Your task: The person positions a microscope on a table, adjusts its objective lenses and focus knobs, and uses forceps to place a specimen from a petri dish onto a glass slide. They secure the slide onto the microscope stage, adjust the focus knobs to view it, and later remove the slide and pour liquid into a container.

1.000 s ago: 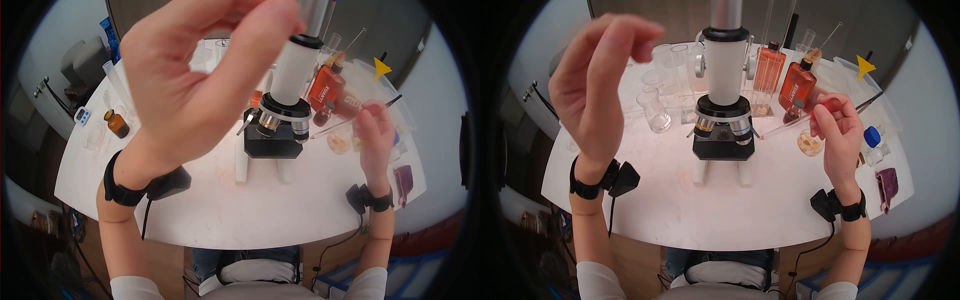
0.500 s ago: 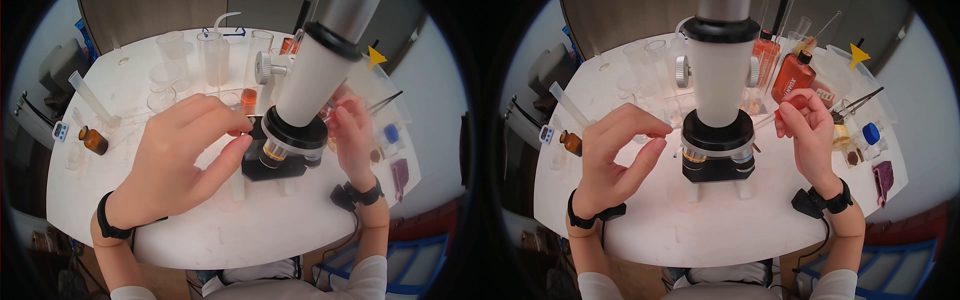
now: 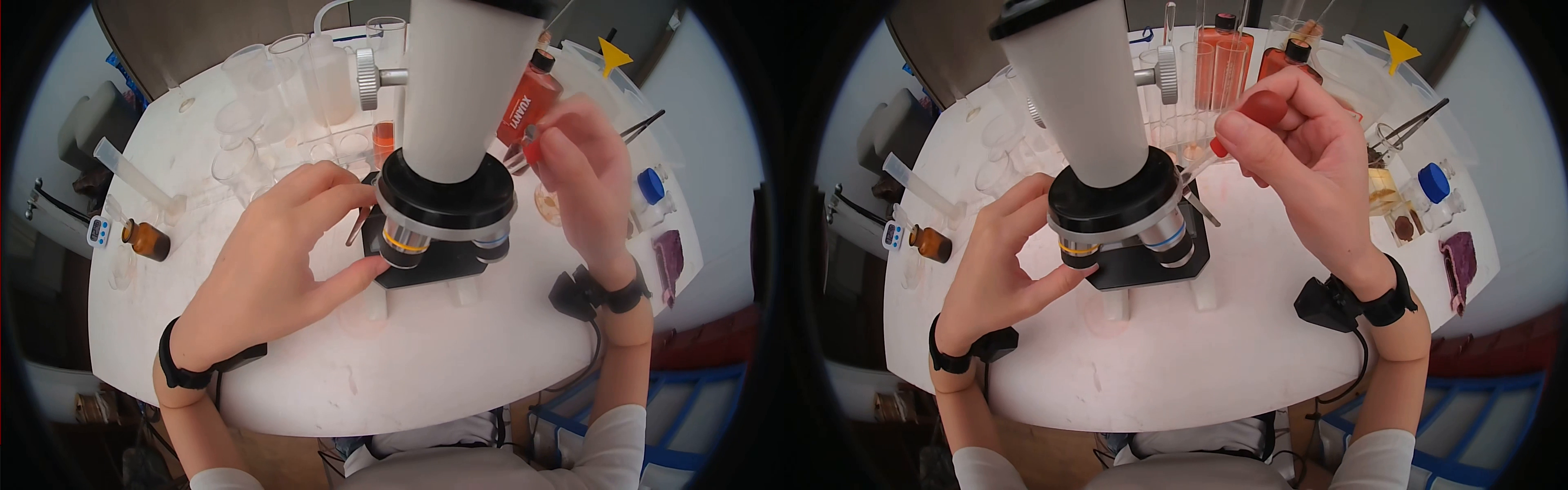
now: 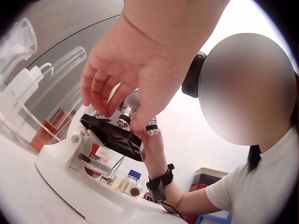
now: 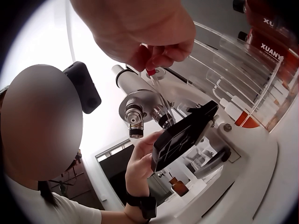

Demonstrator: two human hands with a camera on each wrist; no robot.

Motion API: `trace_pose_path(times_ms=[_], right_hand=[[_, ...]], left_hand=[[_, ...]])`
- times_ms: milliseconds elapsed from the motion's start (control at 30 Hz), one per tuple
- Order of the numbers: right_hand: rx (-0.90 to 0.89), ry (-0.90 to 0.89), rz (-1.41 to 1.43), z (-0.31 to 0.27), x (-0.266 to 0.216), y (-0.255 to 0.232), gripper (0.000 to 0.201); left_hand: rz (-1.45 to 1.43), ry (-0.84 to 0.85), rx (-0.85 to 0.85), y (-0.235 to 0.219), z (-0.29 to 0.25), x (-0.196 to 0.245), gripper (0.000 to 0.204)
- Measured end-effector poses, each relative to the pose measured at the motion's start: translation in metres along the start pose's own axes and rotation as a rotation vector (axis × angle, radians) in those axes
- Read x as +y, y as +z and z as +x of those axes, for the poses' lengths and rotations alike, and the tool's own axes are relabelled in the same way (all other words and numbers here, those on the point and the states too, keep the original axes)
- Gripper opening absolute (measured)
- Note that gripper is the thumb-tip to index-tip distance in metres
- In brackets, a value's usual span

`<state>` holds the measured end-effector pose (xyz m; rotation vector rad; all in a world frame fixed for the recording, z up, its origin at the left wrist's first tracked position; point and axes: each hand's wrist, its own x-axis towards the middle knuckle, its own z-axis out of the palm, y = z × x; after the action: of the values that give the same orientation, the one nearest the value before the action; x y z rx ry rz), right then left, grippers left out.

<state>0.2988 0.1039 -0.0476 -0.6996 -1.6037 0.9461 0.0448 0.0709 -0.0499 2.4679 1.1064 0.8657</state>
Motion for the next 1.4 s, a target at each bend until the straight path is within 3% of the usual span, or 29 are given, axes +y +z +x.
trace_pose_path(times_ms=[200,433,533,800,1233,1400], right_hand=[[-0.065,-0.162,-0.018,0.005,-0.004,0.011,0.015],[-0.121,-0.122,0.027,0.007,-0.005,0.012,0.017],[-0.127,-0.127,-0.137,0.008,-0.003,0.011,0.021],[-0.095,-0.023,-0.099,0.008,-0.003,0.011,0.018],[-0.102,-0.006,0.069,0.011,-0.004,0.009,0.015],[-0.092,-0.031,-0.055,0.010,-0.001,0.009,0.014]], left_hand=[[-0.053,-0.012,0.011,0.004,0.000,-0.005,0.032],[-0.069,-0.022,-0.008,0.003,-0.002,-0.009,0.030],[-0.052,-0.023,-0.014,0.003,-0.001,-0.009,0.028],[-0.057,-0.009,0.005,0.004,-0.002,-0.010,0.028],[-0.067,-0.035,-0.008,0.004,-0.002,-0.010,0.028],[-0.054,-0.036,-0.013,0.004,-0.002,-0.009,0.028]])
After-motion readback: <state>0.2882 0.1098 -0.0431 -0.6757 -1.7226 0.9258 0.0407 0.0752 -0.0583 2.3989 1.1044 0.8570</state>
